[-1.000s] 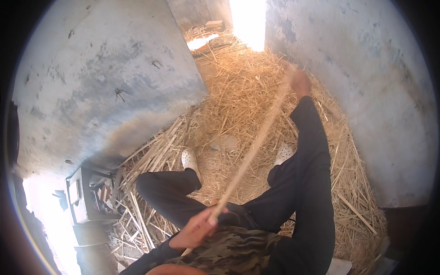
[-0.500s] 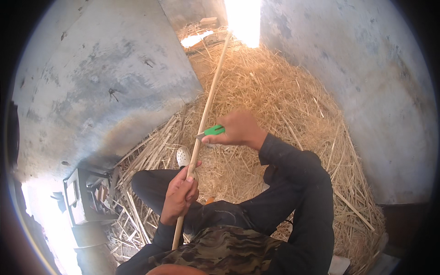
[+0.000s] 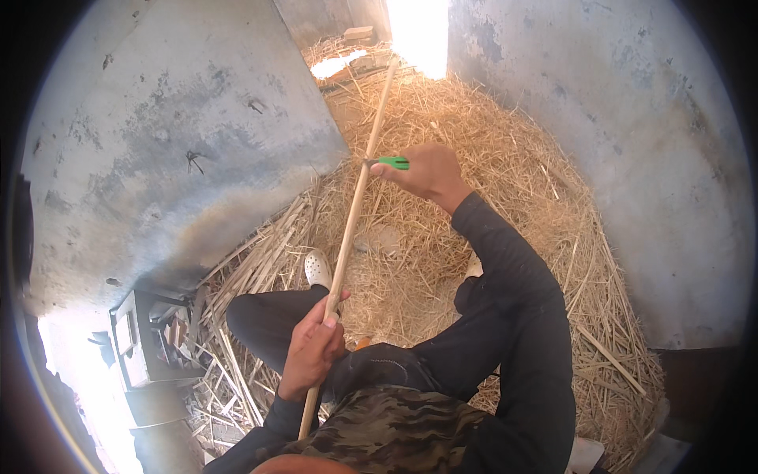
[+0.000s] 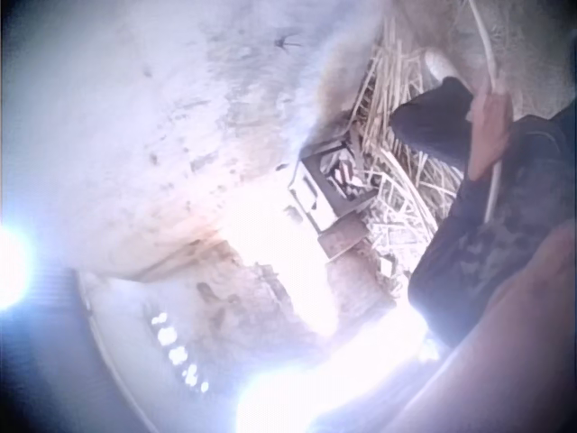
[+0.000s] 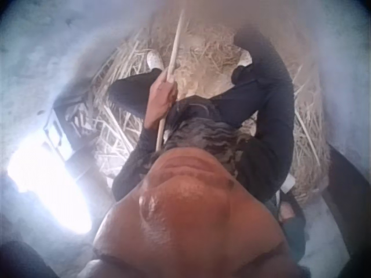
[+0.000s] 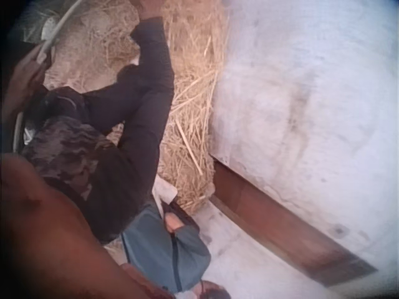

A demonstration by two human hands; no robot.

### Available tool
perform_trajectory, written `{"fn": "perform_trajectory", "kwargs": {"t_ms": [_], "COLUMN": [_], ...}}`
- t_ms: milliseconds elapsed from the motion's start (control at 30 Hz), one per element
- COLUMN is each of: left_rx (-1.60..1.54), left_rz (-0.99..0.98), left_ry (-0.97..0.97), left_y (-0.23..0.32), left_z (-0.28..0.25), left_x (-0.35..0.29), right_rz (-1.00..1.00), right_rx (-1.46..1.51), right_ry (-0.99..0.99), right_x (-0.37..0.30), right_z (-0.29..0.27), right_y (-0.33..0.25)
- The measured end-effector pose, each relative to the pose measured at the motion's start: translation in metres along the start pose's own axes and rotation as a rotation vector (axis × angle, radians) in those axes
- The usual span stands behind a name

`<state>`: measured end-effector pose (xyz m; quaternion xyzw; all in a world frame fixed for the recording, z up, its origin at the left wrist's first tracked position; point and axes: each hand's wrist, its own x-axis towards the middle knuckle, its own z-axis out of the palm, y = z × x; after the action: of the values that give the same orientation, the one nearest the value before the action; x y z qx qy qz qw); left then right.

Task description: The person sits on a straw-covered floor and uses a green utility knife to shave a long, thin wooden stick. They hold the stick with their left hand and repeatedly scrape the blade along its length to remove the outer layer, rotating the stick as they work.

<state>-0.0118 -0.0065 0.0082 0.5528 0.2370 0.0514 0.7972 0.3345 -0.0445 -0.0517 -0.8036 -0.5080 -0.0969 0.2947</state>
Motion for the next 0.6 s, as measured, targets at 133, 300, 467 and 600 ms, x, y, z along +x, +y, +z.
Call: {"fn": "perform_trajectory", "kwargs": {"t_ms": [133, 300, 467, 600], "left_rx": [-0.09, 0.003, 0.031, 0.044], "left_rz": [-0.016, -0.013, -0.068, -0.076], "left_ry": [-0.015, 0.009, -0.084, -0.045], "left_y": [-0.007, -0.007, -0.017, -0.014], "left_z": [-0.006, -0.002, 0.012, 0.006], "left_x": [-0.003, -0.01, -0.02, -0.03], "right_rz": [-0.083, -0.165, 0.308, 0.203], "right_rx": [-0.015, -0.13, -0.081, -0.04], "right_ry": [-0.081, -0.061, -0.027, -0.093], "right_x": [-0.012, -0.016, 0.012, 0.004], "right_z": [-0.001, 0.006, -0.012, -0.009], "right_y": [-0.026, -0.035, 0.061, 0.033]}}
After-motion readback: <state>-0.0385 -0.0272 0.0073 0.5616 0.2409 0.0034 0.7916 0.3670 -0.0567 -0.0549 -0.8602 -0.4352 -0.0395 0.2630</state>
